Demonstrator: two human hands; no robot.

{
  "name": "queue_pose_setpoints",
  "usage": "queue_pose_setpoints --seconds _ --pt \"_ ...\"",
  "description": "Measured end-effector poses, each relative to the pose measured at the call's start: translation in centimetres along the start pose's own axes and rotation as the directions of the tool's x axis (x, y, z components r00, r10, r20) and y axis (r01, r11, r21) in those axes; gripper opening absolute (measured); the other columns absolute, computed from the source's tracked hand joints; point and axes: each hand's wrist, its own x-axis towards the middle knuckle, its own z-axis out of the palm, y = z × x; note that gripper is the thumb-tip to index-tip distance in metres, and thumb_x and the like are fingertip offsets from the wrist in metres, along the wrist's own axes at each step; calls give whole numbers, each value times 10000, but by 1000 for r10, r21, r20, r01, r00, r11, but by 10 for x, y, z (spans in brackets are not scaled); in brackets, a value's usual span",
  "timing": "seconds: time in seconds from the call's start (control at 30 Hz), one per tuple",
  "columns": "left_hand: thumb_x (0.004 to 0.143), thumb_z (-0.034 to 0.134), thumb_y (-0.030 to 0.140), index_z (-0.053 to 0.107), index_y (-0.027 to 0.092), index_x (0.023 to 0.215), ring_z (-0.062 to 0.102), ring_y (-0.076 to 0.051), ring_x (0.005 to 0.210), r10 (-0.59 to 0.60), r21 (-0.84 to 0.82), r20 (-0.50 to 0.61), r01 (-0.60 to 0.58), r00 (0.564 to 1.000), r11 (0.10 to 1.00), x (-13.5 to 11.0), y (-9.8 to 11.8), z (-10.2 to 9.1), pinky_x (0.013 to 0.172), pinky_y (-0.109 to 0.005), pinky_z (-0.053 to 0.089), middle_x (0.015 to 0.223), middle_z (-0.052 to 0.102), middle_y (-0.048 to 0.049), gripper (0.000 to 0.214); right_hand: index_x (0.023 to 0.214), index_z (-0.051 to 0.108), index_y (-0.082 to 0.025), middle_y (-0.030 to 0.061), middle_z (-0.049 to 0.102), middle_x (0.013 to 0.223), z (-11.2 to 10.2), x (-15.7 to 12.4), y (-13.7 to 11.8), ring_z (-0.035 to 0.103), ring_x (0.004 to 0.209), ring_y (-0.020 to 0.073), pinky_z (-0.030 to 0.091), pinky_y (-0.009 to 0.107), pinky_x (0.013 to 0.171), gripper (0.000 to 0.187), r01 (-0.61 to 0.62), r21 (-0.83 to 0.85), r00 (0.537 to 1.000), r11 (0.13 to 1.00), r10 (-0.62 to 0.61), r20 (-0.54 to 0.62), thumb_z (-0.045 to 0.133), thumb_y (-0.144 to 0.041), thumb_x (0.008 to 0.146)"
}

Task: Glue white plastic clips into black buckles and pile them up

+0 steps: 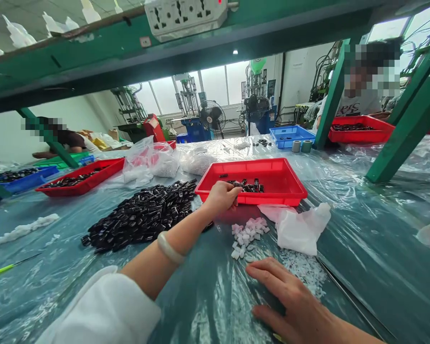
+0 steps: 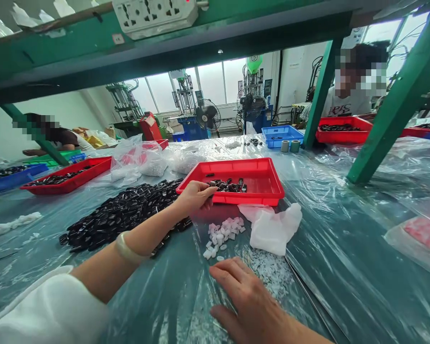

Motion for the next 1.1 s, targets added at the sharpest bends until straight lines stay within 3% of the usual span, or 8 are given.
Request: queue_pose_setpoints --seconds 0.1,0.2,0.37,0.5,0.7,0.8,0.93,1.1 --pt "890 518 335 562 123 1013 594 -143 725 0 1 -34 0 999 1000 26 6 6 635 -302 521 916 600 -49 249 1117 553 -135 129 611 1074 -3 2 -2 574 1000 240 502 383 861 400 -24 -9 999 1000 24 44 565 -100 719" --pt "887 520 345 552 125 1051 599 -163 782 23 21 -39 -23 999 1000 30 1 5 677 -330 524 970 595 -67 277 1090 558 -133 126 610 1054 -4 2 -4 571 980 239 509 380 835 382 -32 -3 997 999 32 68 551 -71 713" --pt "892 513 341 566 126 1011 597 -144 717 73 200 -18 -68 997 977 -3 -32 -15 641 -308 521 898 606 -43 252 1015 570 -170 95 610 986 -2 0 -2 568 915 222 514 363 789 313 2 29 999 1000 -3 43 512 -50 731" --pt "868 551 316 602 128 915 594 -174 807 65 441 -16 -52 998 896 -38 -63 -34 729 -350 506 917 613 -41 200 975 571 -168 88 610 957 1 -2 0 574 894 216 514 366 791 274 4 41 999 999 -6 50 506 -43 740" --pt "869 550 294 556 149 1077 529 -236 1031 38 571 -39 -9 999 821 -51 -85 -27 874 -454 446 1162 533 -89 253 933 573 -166 85 612 909 1 1 -1 580 847 204 522 352 768 207 27 24 997 999 -29 72 506 -60 769" --pt "867 553 304 563 144 1051 547 -222 992 -5 476 -12 10 1000 879 -50 -81 -22 846 -431 463 1125 551 -85 244 935 571 -176 79 614 904 -2 1 -1 580 839 198 525 339 748 205 28 26 998 999 -29 54 490 -64 784" --pt "828 544 345 624 95 800 610 -192 731 -59 176 141 33 988 984 -66 -60 -21 666 -317 504 826 640 -70 264 1012 563 -184 86 617 939 -3 1 1 591 877 201 528 325 744 254 -9 29 1000 1000 8 18 475 -75 800" --pt "775 522 413 625 91 915 637 -150 690 -8 -268 288 88 958 959 -98 -44 -3 608 -211 493 897 670 -125 367 1081 547 -172 63 629 866 -5 1 2 618 768 175 536 299 691 299 -123 76 988 989 129 -86 510 -107 792"
